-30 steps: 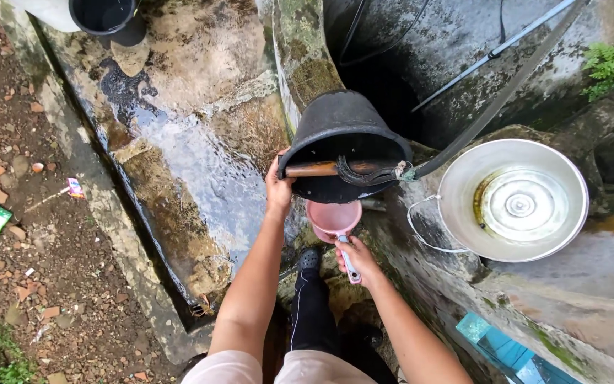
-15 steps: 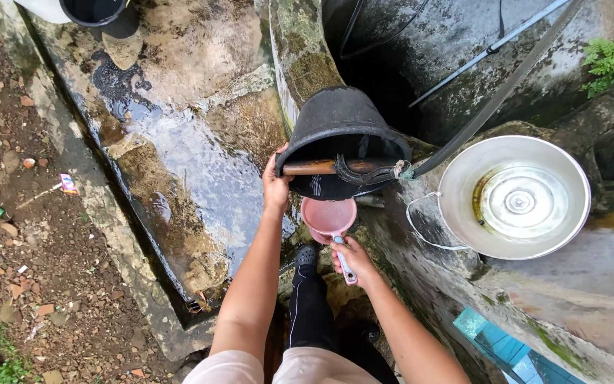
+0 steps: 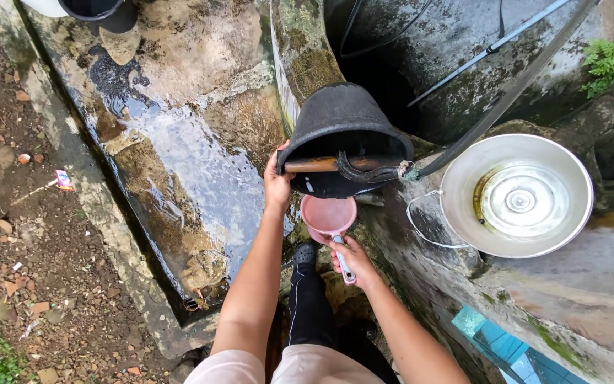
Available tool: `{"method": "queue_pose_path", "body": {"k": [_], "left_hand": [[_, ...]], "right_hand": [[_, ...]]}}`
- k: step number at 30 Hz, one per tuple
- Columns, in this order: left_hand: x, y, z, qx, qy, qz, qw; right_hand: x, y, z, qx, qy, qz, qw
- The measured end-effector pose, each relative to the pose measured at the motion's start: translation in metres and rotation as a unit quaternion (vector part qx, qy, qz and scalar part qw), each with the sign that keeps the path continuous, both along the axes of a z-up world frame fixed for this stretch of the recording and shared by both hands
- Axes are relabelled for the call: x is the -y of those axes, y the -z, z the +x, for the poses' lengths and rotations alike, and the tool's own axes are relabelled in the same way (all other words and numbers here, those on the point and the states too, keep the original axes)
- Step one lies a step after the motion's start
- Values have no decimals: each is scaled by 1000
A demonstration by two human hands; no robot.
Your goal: Cleaning a glass aquarium tank using water and a cloth in a wash area.
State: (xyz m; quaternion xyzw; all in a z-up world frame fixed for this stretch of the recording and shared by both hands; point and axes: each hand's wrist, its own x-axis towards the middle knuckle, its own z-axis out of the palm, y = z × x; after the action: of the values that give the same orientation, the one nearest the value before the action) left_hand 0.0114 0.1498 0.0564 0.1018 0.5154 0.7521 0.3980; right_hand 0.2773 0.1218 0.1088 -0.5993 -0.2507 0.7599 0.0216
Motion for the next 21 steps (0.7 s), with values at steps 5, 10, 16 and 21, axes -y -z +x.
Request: {"method": "queue_pose_path", "body": {"k": [5,10,16,21], "left_hand": [[-11,-10,-7,9,3,-39,999],[-29,7,-17,-19,8,-60,998],[-51,-5,-23,13,1,-86,996],[-71,14,-31,19,-25,-62,998]], "right_hand": [[1,-9,-2,-10,18,9,1000],[-3,-33,-2,-24,27,23,999],[-4,-60,2,-58,40,43,997],[0,-82,20,-57,8,89,994]]}}
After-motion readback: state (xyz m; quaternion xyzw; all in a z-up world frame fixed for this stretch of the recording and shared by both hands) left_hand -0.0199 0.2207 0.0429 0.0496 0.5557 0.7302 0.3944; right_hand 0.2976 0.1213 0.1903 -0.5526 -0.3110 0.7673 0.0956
